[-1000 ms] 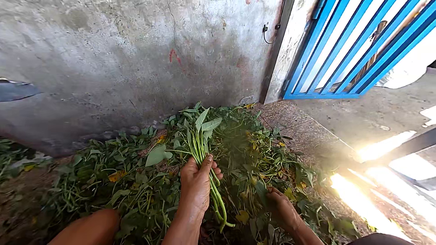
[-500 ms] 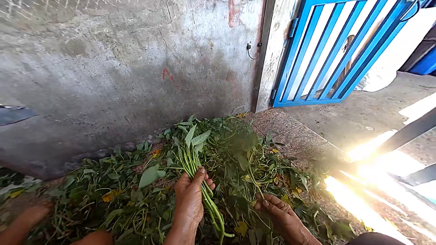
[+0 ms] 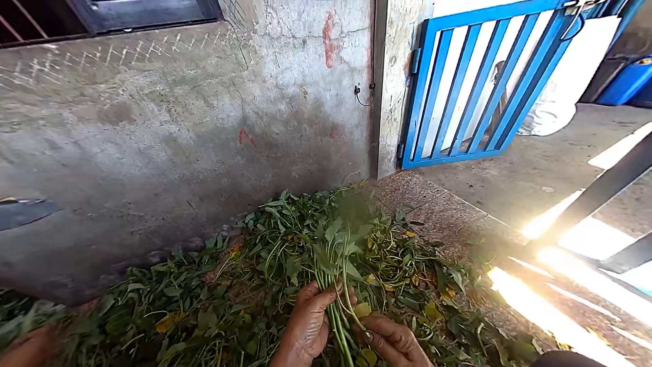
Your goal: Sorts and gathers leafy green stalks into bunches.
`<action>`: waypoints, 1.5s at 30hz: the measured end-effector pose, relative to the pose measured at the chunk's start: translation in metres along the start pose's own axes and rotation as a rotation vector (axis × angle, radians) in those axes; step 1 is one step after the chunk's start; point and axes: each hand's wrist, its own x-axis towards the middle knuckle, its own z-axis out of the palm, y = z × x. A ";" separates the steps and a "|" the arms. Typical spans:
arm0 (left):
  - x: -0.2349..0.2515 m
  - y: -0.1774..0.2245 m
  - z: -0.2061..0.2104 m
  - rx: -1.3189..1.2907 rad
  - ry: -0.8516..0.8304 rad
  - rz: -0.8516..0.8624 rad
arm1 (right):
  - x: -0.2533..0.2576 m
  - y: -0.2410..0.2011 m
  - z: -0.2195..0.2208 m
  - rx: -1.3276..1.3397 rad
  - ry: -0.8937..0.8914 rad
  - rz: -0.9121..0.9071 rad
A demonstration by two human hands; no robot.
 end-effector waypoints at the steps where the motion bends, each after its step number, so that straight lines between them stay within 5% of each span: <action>1: -0.001 0.002 0.001 -0.011 -0.007 0.004 | -0.001 -0.001 0.000 -0.016 0.007 0.009; 11: -0.003 0.000 0.000 0.042 -0.009 0.057 | 0.001 -0.018 0.007 -0.106 -0.008 0.128; 21: -0.005 -0.009 0.004 0.199 -0.080 0.134 | 0.055 -0.030 0.045 -0.030 0.444 0.133; 27: -0.001 -0.011 0.005 0.229 0.019 0.177 | 0.065 -0.026 0.049 0.075 0.610 0.068; 33: 0.002 -0.006 0.009 0.173 0.250 0.240 | 0.026 -0.005 0.031 -0.730 0.274 -0.310; 35: 0.003 0.001 0.006 0.155 0.299 0.262 | -0.001 -0.006 0.024 -0.825 0.088 -0.273; 37: 0.002 0.008 0.002 0.149 0.317 0.267 | -0.026 -0.016 0.012 -0.878 -0.222 0.045; 39: -0.001 0.012 0.001 0.158 0.324 0.260 | -0.030 -0.025 -0.001 -0.916 -0.587 0.572; 40: -0.002 0.011 0.001 0.170 0.315 0.252 | -0.027 -0.027 -0.006 -0.940 -0.644 0.707; 41: -0.003 0.010 0.002 0.185 0.293 0.244 | -0.025 -0.028 -0.011 -0.951 -0.587 0.690; 45: -0.004 -0.005 0.008 0.237 0.179 0.207 | 0.003 -0.029 -0.005 -0.676 -0.024 0.151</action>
